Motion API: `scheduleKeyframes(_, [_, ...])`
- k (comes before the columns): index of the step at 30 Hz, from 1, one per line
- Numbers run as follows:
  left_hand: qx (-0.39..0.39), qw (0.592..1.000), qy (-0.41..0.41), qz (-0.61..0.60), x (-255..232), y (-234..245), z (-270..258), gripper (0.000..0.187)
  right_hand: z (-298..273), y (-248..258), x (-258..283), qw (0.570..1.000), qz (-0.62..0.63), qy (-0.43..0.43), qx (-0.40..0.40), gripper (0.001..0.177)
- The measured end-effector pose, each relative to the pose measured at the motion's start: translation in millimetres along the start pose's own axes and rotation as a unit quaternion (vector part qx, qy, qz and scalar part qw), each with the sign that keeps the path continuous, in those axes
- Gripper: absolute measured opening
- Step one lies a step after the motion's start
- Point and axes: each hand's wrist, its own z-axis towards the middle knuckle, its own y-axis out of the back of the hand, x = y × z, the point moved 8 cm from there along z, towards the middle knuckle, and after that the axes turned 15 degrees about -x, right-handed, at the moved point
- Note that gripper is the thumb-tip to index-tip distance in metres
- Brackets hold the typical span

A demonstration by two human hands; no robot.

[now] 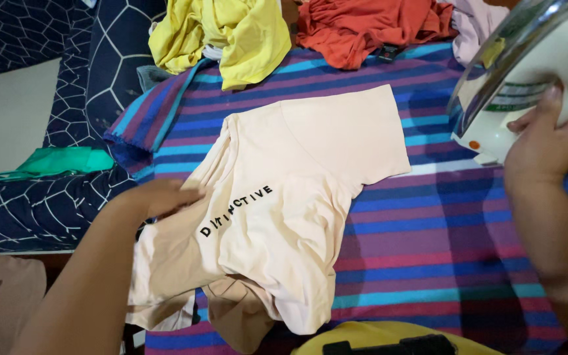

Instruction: The person irons a light-colored t-shirt on a striped ironing board. They repeatedly unfold, smooth, and press the shirt with an electric iron, then flip and reposition it to continue ironing different sections.

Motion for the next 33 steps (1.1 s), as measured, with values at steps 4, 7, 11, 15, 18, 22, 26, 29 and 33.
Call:
scheduleKeyframes(4, [0.02, 0.999, -0.02, 0.032, 11.0, -4.4, -24.3, 0.07, -11.7, 22.3, -3.2, 1.0, 0.018, 0.007, 0.002, 0.02])
scheduleKeyframes(7, [0.05, 0.989, -0.018, -0.14, -2.0, -10.7, -38.0, 0.056, -22.5, 33.4, 1.8, 1.0, 0.005, 0.02, -0.005, 0.015])
scheduleKeyframes(11, [0.004, 0.963, 0.026, -0.268, -29.6, 10.1, -53.9, 0.037, -33.8, 50.4, -6.3, 0.999, -0.009, 0.023, -0.023, 0.014])
scheduleKeyframes(15, [0.007, 0.874, -0.037, -0.484, -84.5, 41.6, -72.2, 0.022, -54.7, 69.5, -16.6, 0.998, -0.044, 0.044, -0.017, 0.015])
scheduleKeyframes(18, [-0.002, 0.793, -0.115, -0.599, -125.5, 66.8, -83.3, 0.02, -63.8, 77.7, -19.6, 0.996, -0.067, -0.034, -0.041, 0.015])
scheduleKeyframes(22, [-0.022, 0.668, -0.206, -0.714, -170.7, 91.6, -92.1, 0.019, -71.5, 72.0, -11.7, 0.988, -0.062, -0.122, -0.067, 0.024])
scheduleKeyframes(26, [-0.067, 0.535, -0.27, -0.798, -198.9, 119.9, -93.1, 0.023, -141.8, 62.0, -27.2, 0.91, -0.142, -0.388, -0.025, 0.032])
scheduleKeyframes(29, [-0.07, 0.474, -0.33, -0.813, -220.1, 135.6, -101.9, 0.025, -206.7, -8.4, 6.9, 0.885, -0.008, -0.416, 0.209, 0.052])
scheduleKeyframes(33, [-0.051, 0.427, -0.374, -0.822, -251.8, 143.7, -118.4, 0.027, -248.9, -92.6, 70.9, 0.895, -0.012, -0.14, 0.424, 0.108])
